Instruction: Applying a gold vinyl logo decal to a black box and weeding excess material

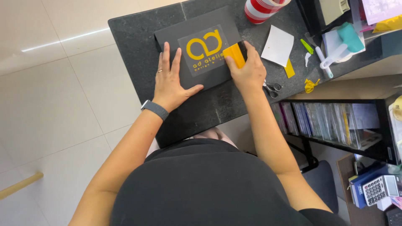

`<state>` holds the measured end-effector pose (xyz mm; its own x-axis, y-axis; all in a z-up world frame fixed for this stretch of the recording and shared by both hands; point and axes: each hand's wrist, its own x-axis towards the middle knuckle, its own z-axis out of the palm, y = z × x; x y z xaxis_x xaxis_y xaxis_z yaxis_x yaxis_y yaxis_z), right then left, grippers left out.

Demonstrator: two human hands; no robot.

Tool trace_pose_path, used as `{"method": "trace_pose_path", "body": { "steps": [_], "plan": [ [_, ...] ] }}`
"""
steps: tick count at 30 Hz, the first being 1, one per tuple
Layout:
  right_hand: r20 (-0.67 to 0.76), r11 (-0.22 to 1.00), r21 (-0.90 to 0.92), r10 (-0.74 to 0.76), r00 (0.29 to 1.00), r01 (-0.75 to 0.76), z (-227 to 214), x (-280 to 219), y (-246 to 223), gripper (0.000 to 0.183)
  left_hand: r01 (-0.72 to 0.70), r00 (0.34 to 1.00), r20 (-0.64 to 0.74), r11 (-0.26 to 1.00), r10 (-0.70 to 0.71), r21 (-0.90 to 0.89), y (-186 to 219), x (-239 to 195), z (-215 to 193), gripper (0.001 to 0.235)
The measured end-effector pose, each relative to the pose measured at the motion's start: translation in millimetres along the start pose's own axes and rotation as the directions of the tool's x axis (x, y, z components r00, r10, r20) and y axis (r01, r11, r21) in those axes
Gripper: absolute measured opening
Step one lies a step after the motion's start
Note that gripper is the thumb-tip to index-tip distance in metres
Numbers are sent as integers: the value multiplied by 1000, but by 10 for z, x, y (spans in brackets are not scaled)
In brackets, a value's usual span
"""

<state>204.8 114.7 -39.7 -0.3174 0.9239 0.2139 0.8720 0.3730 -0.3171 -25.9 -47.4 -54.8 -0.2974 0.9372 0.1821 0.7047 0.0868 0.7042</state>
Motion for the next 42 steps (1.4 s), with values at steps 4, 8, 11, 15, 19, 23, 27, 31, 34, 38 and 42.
{"method": "trace_pose_path", "body": {
  "steps": [4, 8, 11, 15, 19, 23, 27, 31, 34, 38, 42],
  "plan": [
    [-7, 983, 74, -168, 986, 168, -19, -280, -596, 72, 75, 994, 78, 997, -77, 27, 15, 8, -25, 130],
    [95, 999, 26, 40, 995, -42, -155, -64, -390, 72, 76, 993, 82, 995, -81, 66, 18, 11, -23, 131],
    [152, 989, -18, 145, 978, -144, -162, -95, -474, 75, 66, 995, 70, 994, -72, 81, 26, 11, -6, 130],
    [125, 992, 50, -125, 984, 120, -52, -355, -837, 71, 58, 996, 55, 994, -63, 94, 8, 12, -13, 131],
    [132, 988, -30, 157, 979, -154, -114, -75, -476, 71, 66, 995, 73, 991, -75, 117, -5, 9, -47, 131],
    [-5, 994, 29, -106, 994, 106, 25, -266, -644, 72, 69, 993, 88, 996, -74, 61, -2, 23, -17, 132],
    [11, 997, -68, 33, 999, -32, 102, 4, -187, 73, 77, 992, 93, 996, -80, 39, -7, 17, -25, 130],
    [34, 983, 32, -183, 982, 182, 15, -247, -702, 70, 79, 992, 98, 997, -79, 5, -23, 27, 2, 131],
    [19, 986, 20, -168, 986, 167, 65, -65, -485, 69, 82, 993, 84, 996, -84, 21, -33, 7, 13, 131],
    [21, 987, -16, -157, 987, 157, 85, -129, -601, 73, 86, 992, 90, 996, -87, 11, -14, 25, 14, 130],
    [80, 994, -90, -59, 995, 66, 125, 130, -319, 76, 76, 994, 81, 997, -78, 26, -23, 15, 16, 131]
  ]
}}
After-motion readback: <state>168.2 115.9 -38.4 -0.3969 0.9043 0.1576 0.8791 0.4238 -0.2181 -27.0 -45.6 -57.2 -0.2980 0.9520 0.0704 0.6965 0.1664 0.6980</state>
